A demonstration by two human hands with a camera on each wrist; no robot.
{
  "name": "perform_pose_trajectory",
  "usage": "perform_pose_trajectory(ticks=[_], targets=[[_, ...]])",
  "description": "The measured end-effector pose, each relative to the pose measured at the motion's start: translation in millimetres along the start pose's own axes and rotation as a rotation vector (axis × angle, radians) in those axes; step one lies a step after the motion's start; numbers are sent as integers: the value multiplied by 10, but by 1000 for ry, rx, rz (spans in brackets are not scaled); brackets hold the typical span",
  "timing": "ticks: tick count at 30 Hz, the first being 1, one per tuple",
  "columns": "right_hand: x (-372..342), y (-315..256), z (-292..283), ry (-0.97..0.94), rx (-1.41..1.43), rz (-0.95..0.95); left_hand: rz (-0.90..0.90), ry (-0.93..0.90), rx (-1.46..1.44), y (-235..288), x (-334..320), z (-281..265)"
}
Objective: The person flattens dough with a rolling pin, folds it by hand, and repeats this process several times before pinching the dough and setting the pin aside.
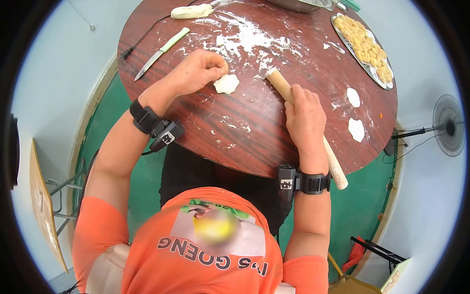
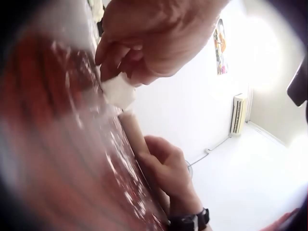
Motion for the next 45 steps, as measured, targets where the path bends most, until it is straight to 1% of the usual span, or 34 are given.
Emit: perform_pose_trajectory(ticks=[1, 3, 4, 5, 7, 9, 11, 12, 14, 17, 18, 19, 21, 22, 23, 25, 26, 27, 29, 30, 31, 33, 34, 35, 37, 38, 39, 41, 43, 45], targets=[[-4, 2, -2, 10, 11, 1, 2, -4, 5, 37, 0, 16], [-10, 5, -9, 0, 13, 10, -54, -46, 67, 107, -75, 110], [-16, 9, -6, -14, 16, 14, 28, 8, 154, 159, -134, 138], [-22, 17, -2, -14, 19, 21, 27, 2, 157, 153, -160, 193], [-22, 15, 0, 9, 16, -10, 105, 87, 154, 178, -181, 263], [-23, 16, 2, 13, 20, -12, 113, 99, 173, 183, -165, 271], [-30, 19, -6, 16, 24, -12, -16, 45, -14, 80, -110, 255], [-27, 22, -7, 6, 26, -4, -15, 42, -9, 47, -90, 231], [-23, 33, -10, 3, 33, 10, -95, 33, -355, -57, -59, 145], [-32, 45, 2, -16, 33, 25, -112, 62, -402, -115, 4, -4], [-37, 42, -4, -22, 36, 26, -53, 136, -491, -123, 29, -29], [-30, 43, -8, -23, 37, 26, -48, 135, -482, -136, 94, -59], [-28, 46, -7, -12, 45, 27, -13, 268, -301, -143, 272, -213], [-28, 49, -9, -13, 49, 25, 80, 310, -207, -93, 375, -241], [-24, 49, -20, -3, 45, 22, 91, 313, -203, -67, 516, -254], [-22, 44, -27, -13, 57, 37, 264, 458, 268, 81, 786, -277], [-23, 43, -29, -6, 50, 34, 324, 464, 336, 130, 911, -237], [-27, 46, -28, -7, 58, 36, 333, 468, 333, 139, 1031, -179], [-24, 53, -34, -1, 58, 39, 397, 417, 792, 147, 1241, 36], [-26, 51, -37, 7, 68, 29, 394, 351, 850, 168, 1236, 136], [-31, 54, -37, 13, 80, 21, 400, 348, 848, 194, 1230, 176], [-32, 74, -25, 17, 85, 28, 419, 221, 936, 210, 1198, 244], [-34, 75, -27, 13, 85, 31, 435, 258, 926, 201, 1191, 184], [-32, 73, -30, 7, 85, 30, 432, 248, 931, 186, 1162, 138], [-23, 69, -41, 1, 85, 40, 379, 414, 594, 245, 1050, -113], [-27, 65, -42, -8, 80, 46, 489, 430, 523, 267, 933, -192], [-40, 66, -32, -25, 88, 45, 462, 407, 513, 356, 790, -197], [-40, 77, -32, 14, 95, 34, 508, 327, 663, 427, 427, -63], [-51, 71, -28, -17, 104, 38, 603, 172, 780, 494, -36, 222], [-49, 68, -32, -9, 98, 25, 692, 72, 792, 485, -465, 495]])
Point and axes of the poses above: each hand's wrist, its own x-axis towards the middle knuckle, its own z-axis out of the palm, y = z × x, the point moved 4 cm from there along x, towards the middle knuckle, and after that the axes turned 4 degrees about -z, right-handed, at the moved point
